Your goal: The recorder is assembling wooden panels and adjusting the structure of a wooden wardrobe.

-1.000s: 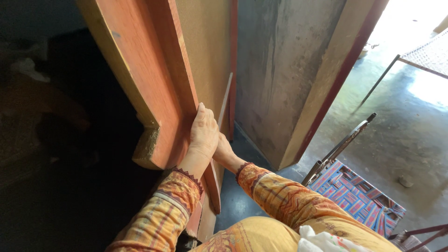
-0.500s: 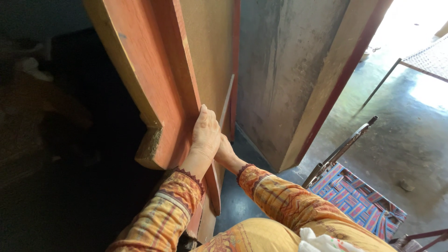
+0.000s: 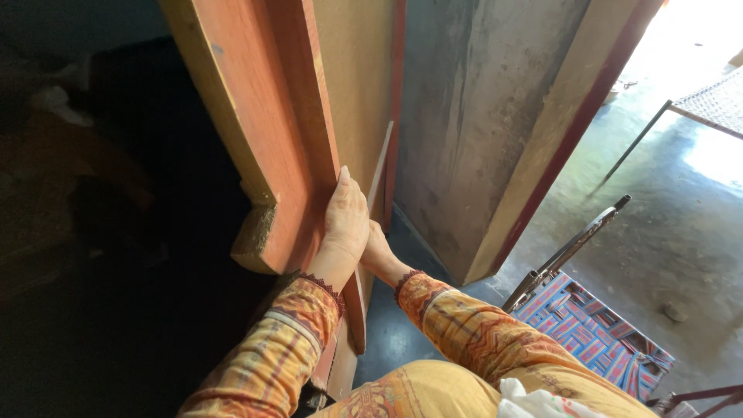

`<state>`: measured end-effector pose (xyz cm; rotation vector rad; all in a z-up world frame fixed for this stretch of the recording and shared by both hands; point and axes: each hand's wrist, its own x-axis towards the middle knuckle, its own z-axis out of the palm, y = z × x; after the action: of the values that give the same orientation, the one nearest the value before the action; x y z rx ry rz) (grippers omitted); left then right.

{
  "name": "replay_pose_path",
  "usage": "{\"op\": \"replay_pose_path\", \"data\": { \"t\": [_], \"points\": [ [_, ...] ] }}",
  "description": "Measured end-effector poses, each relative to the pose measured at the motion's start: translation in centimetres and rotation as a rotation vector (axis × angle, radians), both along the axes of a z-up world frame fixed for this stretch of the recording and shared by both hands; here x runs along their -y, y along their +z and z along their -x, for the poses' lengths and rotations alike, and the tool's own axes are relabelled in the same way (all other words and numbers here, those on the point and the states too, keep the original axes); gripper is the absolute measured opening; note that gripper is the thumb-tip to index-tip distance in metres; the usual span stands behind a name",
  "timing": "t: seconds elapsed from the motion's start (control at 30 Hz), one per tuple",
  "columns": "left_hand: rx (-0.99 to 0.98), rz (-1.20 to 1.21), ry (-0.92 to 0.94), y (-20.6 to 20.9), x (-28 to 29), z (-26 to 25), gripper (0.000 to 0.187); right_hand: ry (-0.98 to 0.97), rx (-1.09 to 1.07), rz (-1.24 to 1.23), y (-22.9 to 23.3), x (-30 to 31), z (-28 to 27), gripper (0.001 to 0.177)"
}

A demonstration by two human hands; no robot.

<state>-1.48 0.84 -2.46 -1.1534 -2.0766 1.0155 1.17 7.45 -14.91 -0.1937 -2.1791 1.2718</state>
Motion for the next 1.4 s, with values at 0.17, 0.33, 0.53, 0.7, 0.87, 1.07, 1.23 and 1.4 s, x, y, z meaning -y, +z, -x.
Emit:
{"op": "replay_pose_path", "data": {
  "t": [0.17,0.33,0.53,0.7,0.87,1.07,1.23,1.4],
  "points": [
    [-0.022,-0.016,-0.018,0.0,0.4,-0.1,0.053,-0.008,-0.033,-0.102,-0.7,-0.1,0.3,0.029],
    [-0.042,-0.067,-0.042,-0.4,0.4,0.2,0.05,-0.03,-0.065,-0.167,-1.7,-0.3,0.8,0.026],
    [0.034,-0.017,-0.073,0.1,0.5,0.3,0.046,-0.021,-0.063,-0.21,-2.0,-0.8,1.1,0.021],
    [0.022,-0.024,-0.079,0.0,0.6,0.3,0.043,-0.038,-0.029,-0.303,-2.6,-1.3,1.5,0.019],
    [-0.047,-0.041,-0.1,-0.8,0.5,0.8,0.044,-0.03,-0.038,-0.215,-2.6,-1.2,1.7,0.02],
    [-0.011,-0.034,-0.094,-1.6,-0.4,1.6,0.048,-0.047,-0.09,-0.43,-3.9,-2.3,3.0,0.024],
    [0.037,0.01,-0.097,-0.9,-0.3,1.3,0.049,-0.058,0.012,-0.372,-3.9,-2.5,3.3,0.028],
    [0.036,0.033,-0.093,-0.5,-0.2,1.0,0.052,-0.092,0.141,-0.404,-3.7,-2.4,3.3,0.035]
  ]
}}
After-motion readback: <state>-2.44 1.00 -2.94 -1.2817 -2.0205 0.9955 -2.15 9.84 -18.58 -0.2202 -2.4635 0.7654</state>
